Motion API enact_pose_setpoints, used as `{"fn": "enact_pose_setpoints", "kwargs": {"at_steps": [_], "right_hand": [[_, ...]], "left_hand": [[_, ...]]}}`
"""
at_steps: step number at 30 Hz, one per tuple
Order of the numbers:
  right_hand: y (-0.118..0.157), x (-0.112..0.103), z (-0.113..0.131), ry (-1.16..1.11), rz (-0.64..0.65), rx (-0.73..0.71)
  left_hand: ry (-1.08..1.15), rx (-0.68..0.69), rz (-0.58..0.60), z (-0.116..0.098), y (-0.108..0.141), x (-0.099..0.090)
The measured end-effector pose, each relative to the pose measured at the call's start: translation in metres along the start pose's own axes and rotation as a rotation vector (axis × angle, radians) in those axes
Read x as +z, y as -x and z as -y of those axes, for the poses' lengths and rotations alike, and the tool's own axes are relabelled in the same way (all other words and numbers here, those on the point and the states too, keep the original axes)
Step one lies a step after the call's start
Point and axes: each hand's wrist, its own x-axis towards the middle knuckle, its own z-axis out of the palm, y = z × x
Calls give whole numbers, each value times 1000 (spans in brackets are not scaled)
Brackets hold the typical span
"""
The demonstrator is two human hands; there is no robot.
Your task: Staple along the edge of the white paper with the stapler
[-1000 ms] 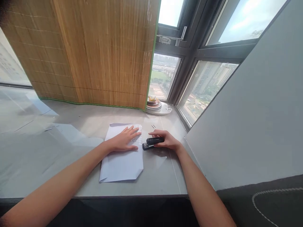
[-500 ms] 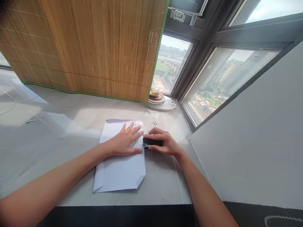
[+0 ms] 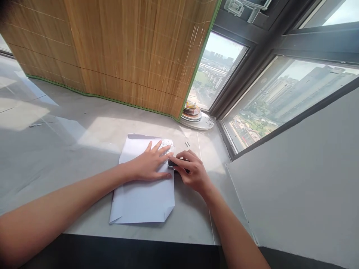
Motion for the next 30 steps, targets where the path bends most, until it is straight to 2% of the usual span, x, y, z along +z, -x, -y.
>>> {"fn": "enact_pose_setpoints", "kwargs": {"at_steps": [6,16,30], "right_hand": [[1,1,3,34,19,5],[1,3,8,91,37,22],[1,2,7,85,54,60]], "left_hand": [[-50,-22,34,-1,0,0],[-161,-82,168,-15,-1,-17],[-166,-91,181,-17,-3,-20]]}}
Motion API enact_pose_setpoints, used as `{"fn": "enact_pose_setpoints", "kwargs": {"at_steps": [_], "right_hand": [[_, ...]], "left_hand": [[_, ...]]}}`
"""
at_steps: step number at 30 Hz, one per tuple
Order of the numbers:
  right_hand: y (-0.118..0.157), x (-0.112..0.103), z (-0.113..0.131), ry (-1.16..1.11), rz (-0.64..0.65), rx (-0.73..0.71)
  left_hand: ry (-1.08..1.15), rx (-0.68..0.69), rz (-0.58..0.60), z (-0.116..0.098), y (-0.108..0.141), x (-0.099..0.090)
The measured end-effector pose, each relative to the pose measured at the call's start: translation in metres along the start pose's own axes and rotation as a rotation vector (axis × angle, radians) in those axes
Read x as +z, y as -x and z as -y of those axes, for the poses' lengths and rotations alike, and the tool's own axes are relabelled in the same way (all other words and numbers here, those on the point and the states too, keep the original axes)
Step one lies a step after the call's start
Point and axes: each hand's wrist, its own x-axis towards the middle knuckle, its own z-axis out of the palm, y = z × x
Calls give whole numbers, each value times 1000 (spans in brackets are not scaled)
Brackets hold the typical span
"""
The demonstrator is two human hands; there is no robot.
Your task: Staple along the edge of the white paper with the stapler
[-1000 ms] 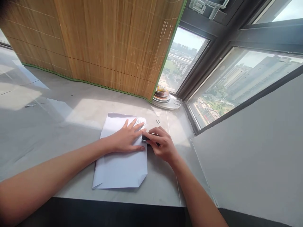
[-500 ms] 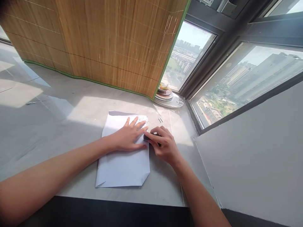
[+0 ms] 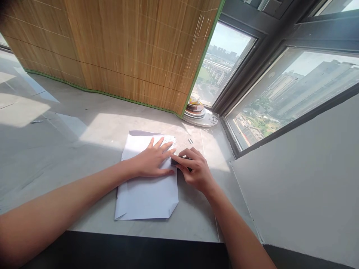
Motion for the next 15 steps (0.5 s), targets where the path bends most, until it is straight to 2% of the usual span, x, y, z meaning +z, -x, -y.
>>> {"fn": "enact_pose_setpoints", "kwargs": {"at_steps": [11,15], "right_hand": [[1,-1,0,44,25,13],[1,0,2,143,58,-3]], "left_hand": [[-3,5,20,1,1,-3],[-1,10,21,1,0,-2]]}}
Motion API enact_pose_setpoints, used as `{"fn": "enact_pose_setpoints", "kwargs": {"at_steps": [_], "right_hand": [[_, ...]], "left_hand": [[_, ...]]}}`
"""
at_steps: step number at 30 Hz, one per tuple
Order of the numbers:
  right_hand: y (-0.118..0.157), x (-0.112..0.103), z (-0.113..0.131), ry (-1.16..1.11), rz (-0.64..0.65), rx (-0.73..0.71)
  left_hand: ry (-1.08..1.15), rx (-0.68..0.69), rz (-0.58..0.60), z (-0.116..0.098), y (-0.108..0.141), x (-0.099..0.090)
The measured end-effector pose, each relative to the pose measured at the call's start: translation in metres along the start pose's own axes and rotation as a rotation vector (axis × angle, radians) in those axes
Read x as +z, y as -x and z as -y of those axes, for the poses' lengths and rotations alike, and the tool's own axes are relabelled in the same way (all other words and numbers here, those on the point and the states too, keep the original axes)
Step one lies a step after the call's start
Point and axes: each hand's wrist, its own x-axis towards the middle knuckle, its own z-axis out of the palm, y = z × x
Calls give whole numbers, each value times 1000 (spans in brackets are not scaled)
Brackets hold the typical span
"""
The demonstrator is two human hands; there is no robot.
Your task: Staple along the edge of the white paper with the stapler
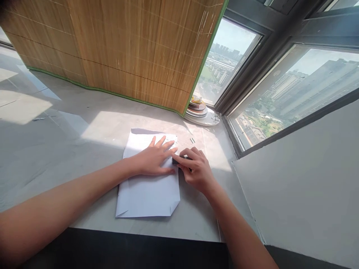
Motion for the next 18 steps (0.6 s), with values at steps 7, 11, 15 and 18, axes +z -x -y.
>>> {"fn": "enact_pose_setpoints", "kwargs": {"at_steps": [7,11,15,18], "right_hand": [[-4,4,10,247,91,-70],[0,-4,-3,130,55,-58],[8,-17,-27,-54,80,-1],[11,-23,-40,-156,134,58]], "left_hand": [[9,0,24,-1,0,-4],[8,3,33,0,0,-6],[-12,9,42,1,0,-7],[-13,13,36,2,0,-8]]}}
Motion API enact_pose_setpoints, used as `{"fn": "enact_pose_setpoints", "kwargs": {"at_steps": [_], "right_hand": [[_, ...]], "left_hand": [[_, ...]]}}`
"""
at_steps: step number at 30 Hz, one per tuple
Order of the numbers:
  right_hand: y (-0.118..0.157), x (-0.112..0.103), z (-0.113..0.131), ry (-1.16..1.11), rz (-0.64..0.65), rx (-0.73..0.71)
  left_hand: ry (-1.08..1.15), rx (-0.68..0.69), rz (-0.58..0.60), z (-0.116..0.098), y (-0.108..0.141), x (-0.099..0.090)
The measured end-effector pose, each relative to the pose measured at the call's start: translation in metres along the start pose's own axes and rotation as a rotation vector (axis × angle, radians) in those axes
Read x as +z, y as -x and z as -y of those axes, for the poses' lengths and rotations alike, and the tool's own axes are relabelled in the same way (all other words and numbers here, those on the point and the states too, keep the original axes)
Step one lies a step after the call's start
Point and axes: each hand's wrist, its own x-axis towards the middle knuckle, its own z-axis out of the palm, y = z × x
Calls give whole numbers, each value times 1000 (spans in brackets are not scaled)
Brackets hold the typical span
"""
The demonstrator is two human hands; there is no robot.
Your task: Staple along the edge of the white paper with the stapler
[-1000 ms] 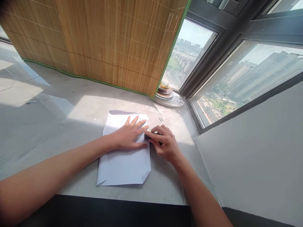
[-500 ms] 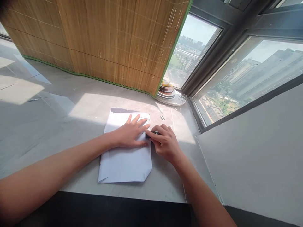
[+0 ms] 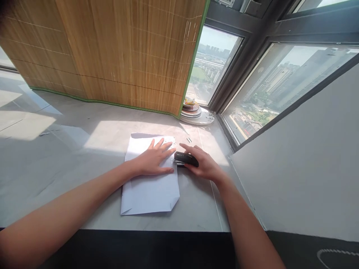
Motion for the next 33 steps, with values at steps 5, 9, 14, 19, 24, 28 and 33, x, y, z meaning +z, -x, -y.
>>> {"fn": "enact_pose_setpoints", "kwargs": {"at_steps": [5,9,14,19,24,28,33], "right_hand": [[-1,-5,-17,23,-74,189],[-6,1,-20,-37,-258,409],[-30,18,36,-125,-409,440],[-69,68,126,-82,-253,390],[-69,106,146,46,-252,540],[-23,97,125,88,-335,570],[32,63,102,84,-372,573]], "left_hand": [[0,2,2,2,-1,2],[173,-6,-145,6,-4,-5],[778,-166,-815,27,-6,-23],[1540,-173,-966,59,-3,-36],[1868,-79,-901,77,8,-49],[1975,-57,-950,90,18,-55],[2037,-62,-979,105,26,-58]]}}
